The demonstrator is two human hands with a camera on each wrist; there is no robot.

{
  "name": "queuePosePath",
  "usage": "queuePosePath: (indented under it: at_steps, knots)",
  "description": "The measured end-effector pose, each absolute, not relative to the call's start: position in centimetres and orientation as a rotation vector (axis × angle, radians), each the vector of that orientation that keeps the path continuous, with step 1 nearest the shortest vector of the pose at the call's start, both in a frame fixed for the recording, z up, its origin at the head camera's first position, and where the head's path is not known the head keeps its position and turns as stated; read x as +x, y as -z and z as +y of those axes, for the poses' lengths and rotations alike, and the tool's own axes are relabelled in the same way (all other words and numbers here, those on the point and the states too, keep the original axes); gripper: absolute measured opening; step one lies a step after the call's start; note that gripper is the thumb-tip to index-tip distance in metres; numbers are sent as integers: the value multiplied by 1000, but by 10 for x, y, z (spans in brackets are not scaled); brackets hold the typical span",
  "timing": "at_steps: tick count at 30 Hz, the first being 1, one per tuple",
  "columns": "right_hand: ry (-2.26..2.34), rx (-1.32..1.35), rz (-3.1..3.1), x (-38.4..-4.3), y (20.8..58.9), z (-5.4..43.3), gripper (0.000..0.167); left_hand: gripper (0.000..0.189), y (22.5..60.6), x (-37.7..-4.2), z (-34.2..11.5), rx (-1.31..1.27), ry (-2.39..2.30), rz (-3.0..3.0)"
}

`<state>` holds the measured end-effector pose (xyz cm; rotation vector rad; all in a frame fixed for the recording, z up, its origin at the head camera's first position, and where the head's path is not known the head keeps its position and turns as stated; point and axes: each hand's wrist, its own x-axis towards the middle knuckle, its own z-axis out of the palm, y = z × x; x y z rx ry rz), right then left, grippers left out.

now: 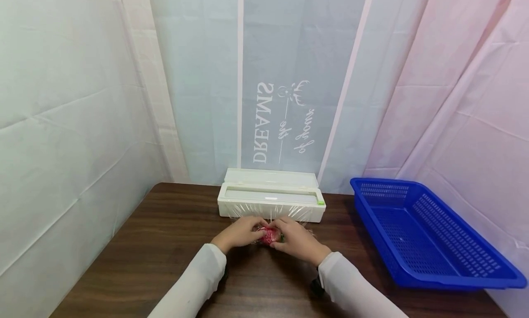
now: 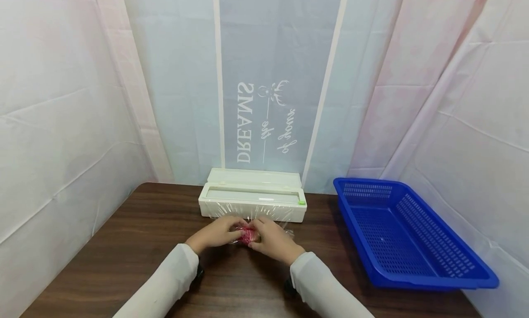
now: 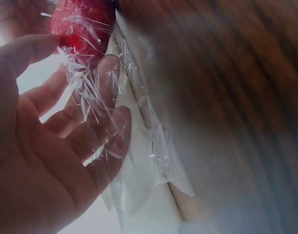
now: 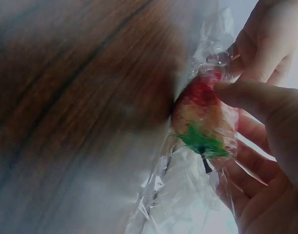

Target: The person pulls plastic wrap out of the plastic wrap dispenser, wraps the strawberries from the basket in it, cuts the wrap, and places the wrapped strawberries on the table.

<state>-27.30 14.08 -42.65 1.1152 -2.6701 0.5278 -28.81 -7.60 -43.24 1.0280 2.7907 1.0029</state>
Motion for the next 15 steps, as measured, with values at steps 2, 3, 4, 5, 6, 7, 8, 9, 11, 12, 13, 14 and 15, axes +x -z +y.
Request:
queuePosePath:
  at_steps: [2, 3, 4, 5, 6, 7, 8, 9, 11, 12, 13, 14, 15]
  knots:
    - [-528, 1103, -2685, -275, 429, 140, 45, 22, 432, -288, -77, 998, -984, 2804]
    - [-528, 1096, -2688, -277, 430, 139, 46, 23, 433, -289, -78, 984, -973, 2811]
    - [-530, 1089, -2693, -278, 431, 139, 46, 24, 433, -289, -78, 968, -965, 2815]
    - [-535, 1086, -2692, -280, 432, 139, 46, 25, 433, -289, -78, 958, -952, 2822]
    - [-536, 1081, -2690, -281, 433, 139, 46, 25, 433, -290, -78, 955, -938, 2829]
    - [-537, 1078, -2687, -283, 434, 138, 45, 26, 433, -290, -78, 953, -924, 2837]
    - [-541, 1078, -2682, -285, 435, 138, 44, 26, 434, -291, -78, 948, -913, 2843]
    - [-546, 1081, -2675, -287, 436, 138, 43, 26, 434, -291, -79, 942, -904, 2849]
    - [-556, 1084, -2667, -290, 437, 139, 42, 27, 435, -292, -79, 942, -888, 2862]
    - [-559, 1085, -2667, -291, 437, 139, 41, 27, 435, -292, -80, 939, -881, 2870]
    - [-561, 1089, -2665, -293, 437, 139, 40, 28, 435, -292, -80, 935, -876, 2880]
    - [-566, 1090, -2667, -294, 437, 139, 40, 29, 435, -291, -81, 926, -872, 2889]
    - [-574, 1091, -2669, -294, 437, 139, 40, 30, 435, -291, -82, 923, -870, 2897]
